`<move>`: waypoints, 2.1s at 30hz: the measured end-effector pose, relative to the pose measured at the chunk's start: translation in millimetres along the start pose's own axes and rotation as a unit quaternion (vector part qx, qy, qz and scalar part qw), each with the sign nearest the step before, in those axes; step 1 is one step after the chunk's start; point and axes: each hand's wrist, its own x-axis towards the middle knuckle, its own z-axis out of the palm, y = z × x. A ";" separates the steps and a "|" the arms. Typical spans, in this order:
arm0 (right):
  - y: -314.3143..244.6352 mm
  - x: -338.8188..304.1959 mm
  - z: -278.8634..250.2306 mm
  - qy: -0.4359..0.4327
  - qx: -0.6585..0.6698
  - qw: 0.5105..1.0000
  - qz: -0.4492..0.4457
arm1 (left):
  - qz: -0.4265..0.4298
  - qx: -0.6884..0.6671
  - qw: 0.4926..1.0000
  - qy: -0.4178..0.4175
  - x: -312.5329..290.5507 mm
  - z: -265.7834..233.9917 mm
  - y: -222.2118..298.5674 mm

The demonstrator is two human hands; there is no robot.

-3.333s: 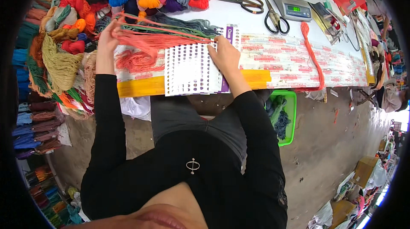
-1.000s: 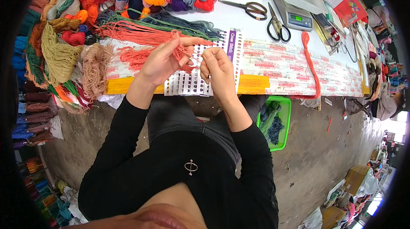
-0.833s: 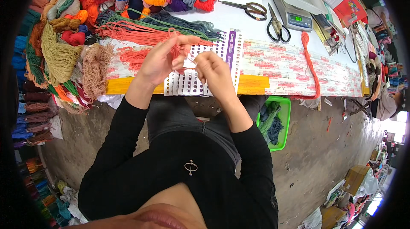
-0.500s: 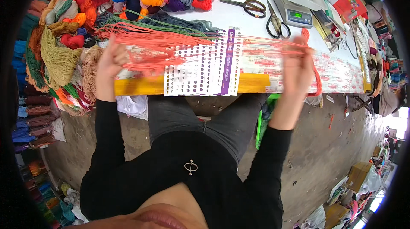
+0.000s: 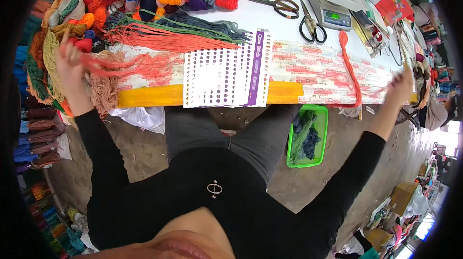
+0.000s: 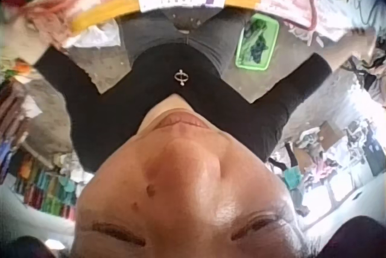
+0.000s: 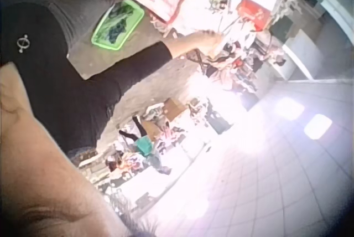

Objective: Organize and attach colored yarn bundles to a color reference chart.

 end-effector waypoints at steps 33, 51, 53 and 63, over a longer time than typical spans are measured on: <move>176.8 -256.4 163.4 -0.493 -0.240 0.835 0.040 | -0.348 0.318 0.836 -0.282 -73.4 216.1 -341.9; 137.0 -297.1 157.0 -0.432 -0.354 0.819 -0.131 | -0.335 0.323 0.800 -0.378 -81.8 193.3 -328.6; 140.6 -299.3 158.0 -0.428 -0.383 0.793 -0.203 | -0.196 0.416 0.830 -0.315 -69.9 189.9 -317.1; 140.5 -298.8 159.3 -0.423 -0.394 0.779 -0.245 | -0.266 -0.034 0.963 -0.016 78.1 7.4 -170.6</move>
